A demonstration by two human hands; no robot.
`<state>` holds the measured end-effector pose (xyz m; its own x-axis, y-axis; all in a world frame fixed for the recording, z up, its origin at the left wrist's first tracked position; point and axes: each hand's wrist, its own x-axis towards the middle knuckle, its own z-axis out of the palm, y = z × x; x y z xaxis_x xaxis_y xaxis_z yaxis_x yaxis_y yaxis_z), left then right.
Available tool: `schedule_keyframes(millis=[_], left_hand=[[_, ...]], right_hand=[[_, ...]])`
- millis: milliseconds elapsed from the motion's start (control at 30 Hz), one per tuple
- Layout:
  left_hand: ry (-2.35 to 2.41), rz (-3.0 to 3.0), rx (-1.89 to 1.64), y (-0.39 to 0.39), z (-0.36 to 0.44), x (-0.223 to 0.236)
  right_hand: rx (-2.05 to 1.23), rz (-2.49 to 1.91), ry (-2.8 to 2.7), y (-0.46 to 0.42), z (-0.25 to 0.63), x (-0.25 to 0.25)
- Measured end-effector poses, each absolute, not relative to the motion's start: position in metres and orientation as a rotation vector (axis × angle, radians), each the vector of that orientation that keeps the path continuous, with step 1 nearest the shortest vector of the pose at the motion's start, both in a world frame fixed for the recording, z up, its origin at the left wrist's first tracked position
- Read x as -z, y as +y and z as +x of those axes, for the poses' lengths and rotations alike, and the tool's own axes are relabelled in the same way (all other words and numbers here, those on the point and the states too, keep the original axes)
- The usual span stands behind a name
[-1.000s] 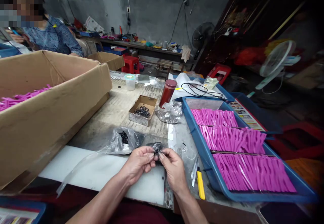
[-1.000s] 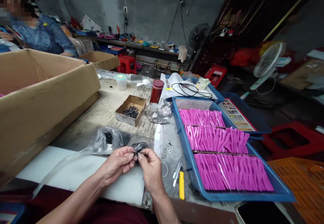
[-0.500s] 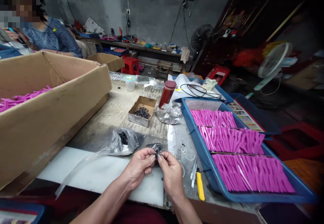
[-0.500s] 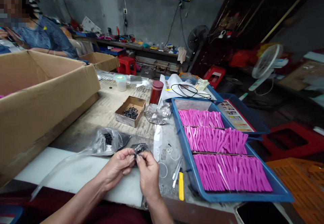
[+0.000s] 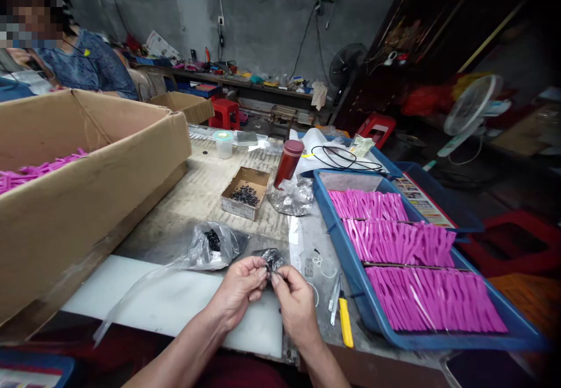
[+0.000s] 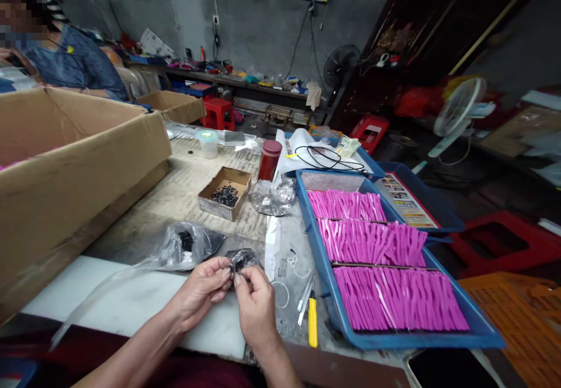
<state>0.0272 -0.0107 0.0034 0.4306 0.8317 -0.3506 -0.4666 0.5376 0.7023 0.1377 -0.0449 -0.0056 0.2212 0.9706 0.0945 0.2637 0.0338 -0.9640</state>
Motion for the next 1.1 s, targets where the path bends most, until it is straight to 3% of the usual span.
schedule_keyframes(millis=[1100], left_hand=[[0.782, 0.608, -0.892, -0.0122, 0.0283, 0.0019]], right_hand=[[-1.078, -1.370, -1.139, -0.0456, 0.1376, 0.0098]])
